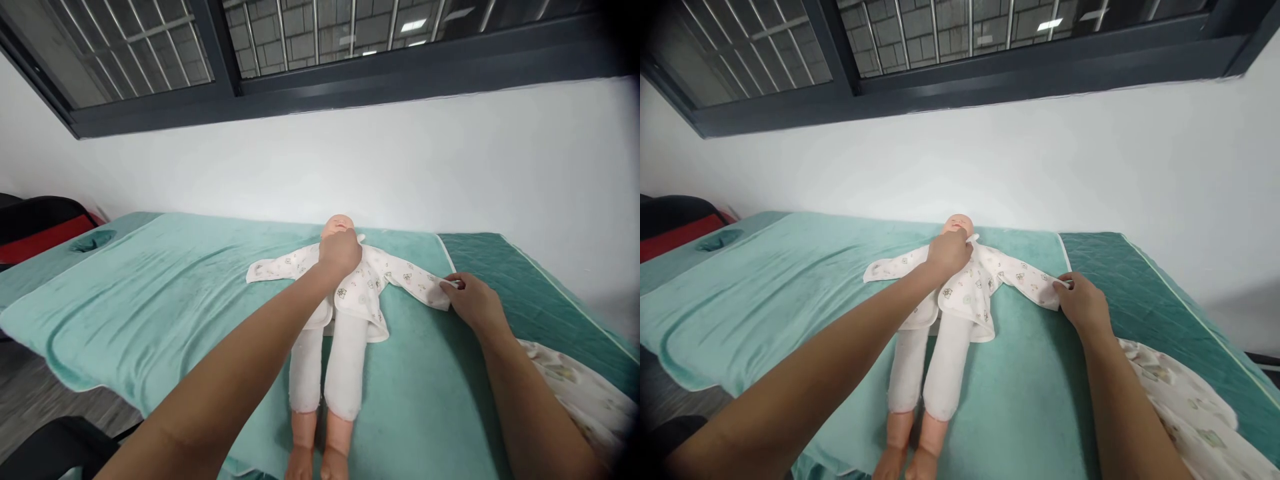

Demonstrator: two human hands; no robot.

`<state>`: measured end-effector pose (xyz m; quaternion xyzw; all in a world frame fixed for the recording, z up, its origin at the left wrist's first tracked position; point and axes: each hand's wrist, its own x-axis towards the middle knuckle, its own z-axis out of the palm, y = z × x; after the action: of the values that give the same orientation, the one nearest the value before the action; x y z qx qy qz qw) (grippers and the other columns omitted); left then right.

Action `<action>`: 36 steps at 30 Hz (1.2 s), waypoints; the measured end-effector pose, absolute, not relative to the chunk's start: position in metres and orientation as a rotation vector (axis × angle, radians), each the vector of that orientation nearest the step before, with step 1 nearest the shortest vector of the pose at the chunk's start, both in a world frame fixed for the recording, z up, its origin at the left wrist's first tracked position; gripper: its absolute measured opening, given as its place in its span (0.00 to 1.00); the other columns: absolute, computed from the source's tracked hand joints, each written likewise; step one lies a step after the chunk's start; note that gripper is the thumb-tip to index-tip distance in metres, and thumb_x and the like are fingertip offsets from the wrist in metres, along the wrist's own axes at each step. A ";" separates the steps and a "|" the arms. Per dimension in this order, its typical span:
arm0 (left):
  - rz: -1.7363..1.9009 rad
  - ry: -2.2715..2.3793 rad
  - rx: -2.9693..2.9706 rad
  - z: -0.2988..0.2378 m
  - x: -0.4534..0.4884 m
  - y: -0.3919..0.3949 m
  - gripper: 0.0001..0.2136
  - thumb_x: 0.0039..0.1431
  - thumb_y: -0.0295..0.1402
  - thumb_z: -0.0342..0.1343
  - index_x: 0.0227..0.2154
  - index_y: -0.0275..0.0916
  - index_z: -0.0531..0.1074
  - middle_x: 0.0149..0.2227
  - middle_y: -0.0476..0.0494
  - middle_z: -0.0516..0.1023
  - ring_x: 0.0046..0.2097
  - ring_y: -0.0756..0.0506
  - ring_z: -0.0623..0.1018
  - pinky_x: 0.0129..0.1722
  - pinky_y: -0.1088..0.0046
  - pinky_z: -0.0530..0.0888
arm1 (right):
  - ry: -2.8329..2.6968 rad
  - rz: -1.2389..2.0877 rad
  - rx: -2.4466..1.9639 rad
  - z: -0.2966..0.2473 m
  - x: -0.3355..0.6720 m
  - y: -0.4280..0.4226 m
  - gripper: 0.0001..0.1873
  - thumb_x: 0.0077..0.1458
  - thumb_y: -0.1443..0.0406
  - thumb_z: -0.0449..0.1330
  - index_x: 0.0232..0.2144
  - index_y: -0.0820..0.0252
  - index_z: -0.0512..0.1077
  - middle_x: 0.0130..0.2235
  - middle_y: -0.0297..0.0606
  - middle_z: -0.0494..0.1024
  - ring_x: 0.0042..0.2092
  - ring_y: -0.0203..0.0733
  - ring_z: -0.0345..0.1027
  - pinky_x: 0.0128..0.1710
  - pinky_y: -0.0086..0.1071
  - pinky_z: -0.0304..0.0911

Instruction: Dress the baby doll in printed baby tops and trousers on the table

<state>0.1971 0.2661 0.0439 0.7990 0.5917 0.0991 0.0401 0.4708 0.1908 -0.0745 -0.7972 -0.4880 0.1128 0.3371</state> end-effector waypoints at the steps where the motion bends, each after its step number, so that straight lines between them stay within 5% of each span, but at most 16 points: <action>1: 0.336 1.823 2.432 0.043 0.196 0.267 0.14 0.63 0.35 0.43 0.45 0.37 0.70 0.39 0.36 0.79 0.40 0.41 0.79 0.36 0.67 0.70 | -1.242 0.279 -2.029 -0.074 0.470 0.192 0.10 0.50 0.58 0.59 0.33 0.56 0.74 0.32 0.42 0.74 0.33 0.48 0.65 0.36 0.39 0.56; 8: 0.687 1.816 2.198 0.041 0.184 0.270 0.11 0.63 0.37 0.44 0.36 0.40 0.70 0.34 0.42 0.78 0.36 0.43 0.76 0.32 0.70 0.67 | -0.995 0.194 -1.756 -0.073 0.468 0.200 0.12 0.53 0.57 0.58 0.37 0.57 0.73 0.30 0.38 0.70 0.33 0.44 0.61 0.38 0.39 0.55; 15: 0.941 1.725 1.910 0.043 0.174 0.263 0.10 0.60 0.36 0.47 0.23 0.42 0.61 0.26 0.49 0.71 0.29 0.48 0.69 0.27 0.72 0.61 | -0.991 0.498 -1.526 -0.083 0.456 0.218 0.22 0.52 0.55 0.59 0.47 0.59 0.67 0.47 0.47 0.77 0.42 0.45 0.73 0.39 0.35 0.66; 19: 1.035 1.730 1.833 0.039 0.167 0.260 0.09 0.57 0.34 0.49 0.22 0.41 0.59 0.24 0.50 0.68 0.27 0.49 0.67 0.27 0.72 0.60 | -1.106 0.462 -1.647 -0.078 0.459 0.209 0.28 0.48 0.52 0.64 0.48 0.60 0.67 0.54 0.51 0.73 0.51 0.52 0.70 0.47 0.41 0.65; 23: 0.941 1.720 1.910 0.033 0.162 0.259 0.09 0.54 0.32 0.51 0.21 0.41 0.60 0.26 0.48 0.69 0.31 0.48 0.69 0.29 0.72 0.60 | -1.265 0.175 -2.049 -0.072 0.468 0.193 0.29 0.51 0.45 0.58 0.45 0.61 0.70 0.44 0.49 0.77 0.44 0.55 0.71 0.41 0.43 0.63; 26: 0.931 1.682 1.989 0.031 0.162 0.258 0.08 0.54 0.32 0.52 0.22 0.40 0.62 0.32 0.45 0.71 0.37 0.46 0.71 0.33 0.71 0.63 | -1.327 0.293 -2.226 -0.071 0.468 0.187 0.28 0.54 0.43 0.54 0.42 0.59 0.71 0.37 0.46 0.78 0.38 0.54 0.72 0.36 0.41 0.61; 36: 0.792 1.703 2.042 0.032 0.167 0.249 0.10 0.49 0.41 0.58 0.30 0.40 0.67 0.44 0.43 0.71 0.48 0.40 0.67 0.43 0.66 0.64 | -1.171 0.417 -1.887 -0.077 0.461 0.197 0.16 0.46 0.58 0.63 0.38 0.60 0.74 0.36 0.44 0.80 0.37 0.48 0.73 0.39 0.39 0.64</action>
<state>0.1672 0.2493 0.0324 0.7237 0.6035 0.2806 0.1827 0.4611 0.1968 -0.0766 -0.7553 -0.4685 0.1671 0.4267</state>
